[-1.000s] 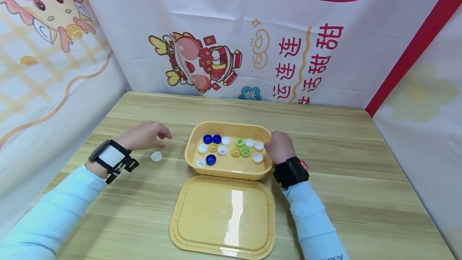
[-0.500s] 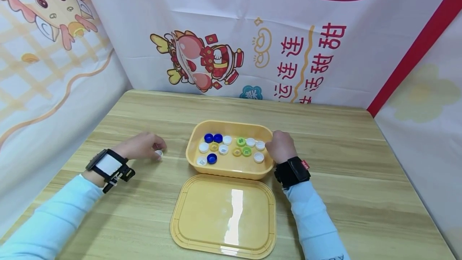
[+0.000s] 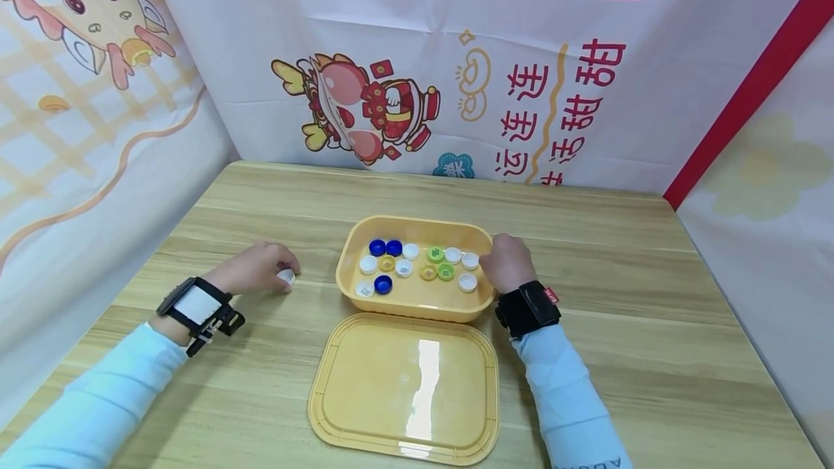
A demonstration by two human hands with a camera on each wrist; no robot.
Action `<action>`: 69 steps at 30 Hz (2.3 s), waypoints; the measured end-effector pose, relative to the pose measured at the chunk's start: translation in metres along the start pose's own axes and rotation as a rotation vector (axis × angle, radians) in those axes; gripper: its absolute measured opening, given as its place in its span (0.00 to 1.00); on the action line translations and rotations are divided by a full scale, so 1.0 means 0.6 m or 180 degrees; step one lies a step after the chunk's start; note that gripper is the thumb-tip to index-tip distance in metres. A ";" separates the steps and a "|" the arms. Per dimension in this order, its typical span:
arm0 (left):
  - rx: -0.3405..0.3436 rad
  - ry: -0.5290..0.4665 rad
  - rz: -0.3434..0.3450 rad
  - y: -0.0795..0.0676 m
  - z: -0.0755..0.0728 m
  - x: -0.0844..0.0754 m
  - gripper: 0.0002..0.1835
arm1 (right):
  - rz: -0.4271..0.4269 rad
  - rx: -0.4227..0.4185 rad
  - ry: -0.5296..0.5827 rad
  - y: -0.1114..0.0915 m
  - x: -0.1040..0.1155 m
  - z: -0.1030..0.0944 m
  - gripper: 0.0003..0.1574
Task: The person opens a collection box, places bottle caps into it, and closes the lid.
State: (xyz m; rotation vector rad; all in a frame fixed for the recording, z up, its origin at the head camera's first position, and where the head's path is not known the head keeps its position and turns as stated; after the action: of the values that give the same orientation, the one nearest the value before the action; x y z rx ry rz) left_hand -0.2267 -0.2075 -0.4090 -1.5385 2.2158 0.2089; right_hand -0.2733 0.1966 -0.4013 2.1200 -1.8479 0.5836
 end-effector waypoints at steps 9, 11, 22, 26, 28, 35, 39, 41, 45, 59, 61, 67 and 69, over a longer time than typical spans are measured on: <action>-0.0053 -0.0027 -0.0007 0.001 0.002 0.002 0.10 | -0.0013 -0.0013 -0.0017 0.002 0.000 0.000 0.07; -0.0054 -0.0026 -0.0002 0.000 0.002 0.002 0.10 | 0.0005 0.0000 -0.0012 0.002 0.001 0.001 0.07; -0.0021 -0.0035 -0.0025 0.002 0.002 0.002 0.10 | -0.0037 -0.0040 -0.0079 0.006 -0.001 0.003 0.07; -0.0020 -0.0059 -0.0041 0.006 -0.001 -0.001 0.10 | -0.0019 -0.0040 -0.0058 0.006 -0.002 0.004 0.07; 0.0007 -0.0074 -0.0075 0.009 -0.003 -0.003 0.10 | -0.0021 -0.0040 -0.0066 0.006 0.000 0.003 0.07; 0.0029 -0.0019 0.0056 0.028 -0.023 -0.027 0.10 | 0.0052 0.0004 -0.0009 0.003 0.001 0.000 0.08; 0.0003 0.0081 0.0195 0.041 -0.042 -0.053 0.11 | 0.0101 0.0048 0.0032 0.003 0.001 0.000 0.08; -0.0017 0.0119 0.0248 0.047 -0.051 -0.069 0.11 | 0.0120 0.0068 0.0056 0.003 0.001 0.000 0.08; 0.0018 0.0179 0.0335 0.063 -0.067 -0.100 0.11 | 0.0142 0.0086 0.0085 0.002 0.001 -0.001 0.09; 0.0265 0.0489 0.0607 0.120 -0.073 -0.210 0.12 | 0.0112 0.0058 0.0102 0.004 0.000 0.002 0.09; 0.0302 0.0512 0.0659 0.127 -0.071 -0.228 0.11 | 0.0110 0.0048 0.0094 0.004 -0.001 0.001 0.09; 0.0508 0.0600 0.0810 0.152 -0.057 -0.287 0.13 | 0.0126 0.0060 0.0091 0.005 -0.004 -0.001 0.11; 0.0573 0.0641 0.0871 0.160 -0.050 -0.303 0.14 | 0.0132 0.0056 0.0092 0.004 -0.005 -0.001 0.11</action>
State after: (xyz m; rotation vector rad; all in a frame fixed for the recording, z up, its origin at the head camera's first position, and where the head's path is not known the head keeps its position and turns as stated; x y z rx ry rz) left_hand -0.2701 -0.0271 -0.3152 -1.2047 2.5229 -0.0672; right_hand -0.2763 0.1991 -0.4023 2.0777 -1.8819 0.6391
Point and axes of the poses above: each hand's wrist, its own y-axis towards the middle knuckle, its own z-axis out of the palm, x = y × z, the point moved 4 cm from there along y, towards the middle knuckle, and after that the axes turned 7 degrees about -y, right-handed, at the moved point
